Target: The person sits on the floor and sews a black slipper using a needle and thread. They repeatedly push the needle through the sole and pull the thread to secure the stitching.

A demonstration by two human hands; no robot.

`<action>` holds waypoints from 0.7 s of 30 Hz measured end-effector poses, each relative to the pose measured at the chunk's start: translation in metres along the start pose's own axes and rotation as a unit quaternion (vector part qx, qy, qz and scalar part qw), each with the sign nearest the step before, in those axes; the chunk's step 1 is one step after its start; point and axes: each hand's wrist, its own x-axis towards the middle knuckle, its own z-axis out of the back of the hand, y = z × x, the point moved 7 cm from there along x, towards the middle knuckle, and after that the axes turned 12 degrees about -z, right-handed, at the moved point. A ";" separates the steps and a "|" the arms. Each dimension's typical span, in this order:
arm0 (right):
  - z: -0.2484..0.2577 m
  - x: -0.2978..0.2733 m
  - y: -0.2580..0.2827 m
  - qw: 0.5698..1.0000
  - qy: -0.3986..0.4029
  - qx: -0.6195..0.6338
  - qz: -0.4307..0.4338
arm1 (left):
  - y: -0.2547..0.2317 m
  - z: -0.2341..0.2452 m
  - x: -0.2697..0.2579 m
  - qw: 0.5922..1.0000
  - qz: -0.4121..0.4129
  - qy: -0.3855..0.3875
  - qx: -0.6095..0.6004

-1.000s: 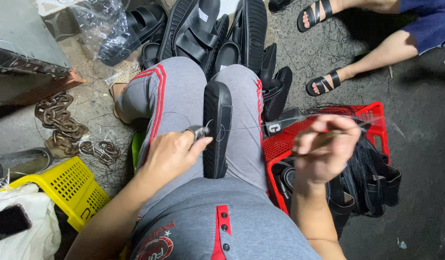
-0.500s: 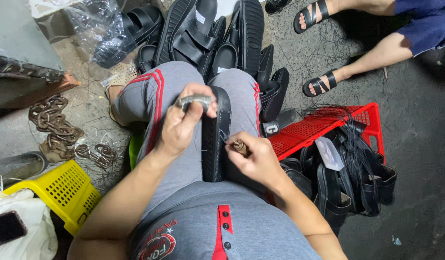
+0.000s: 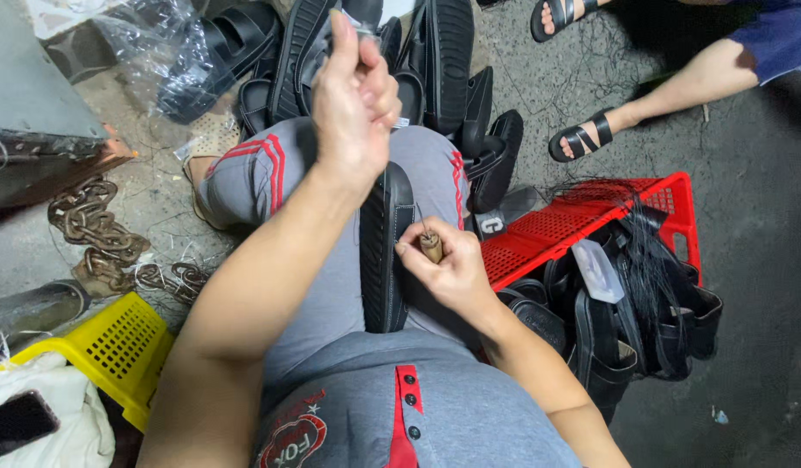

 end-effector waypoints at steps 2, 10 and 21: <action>0.000 -0.001 0.001 0.999 0.001 -0.036 0.005 | -0.005 0.004 0.008 0.999 0.025 0.003 -0.029; 0.016 -0.036 0.000 0.939 0.013 -0.298 0.173 | -0.123 0.109 -0.001 0.447 -0.183 0.218 0.848; 0.014 -0.028 0.003 0.930 0.028 -0.333 0.153 | -0.056 0.034 -0.108 0.497 -0.267 0.510 0.649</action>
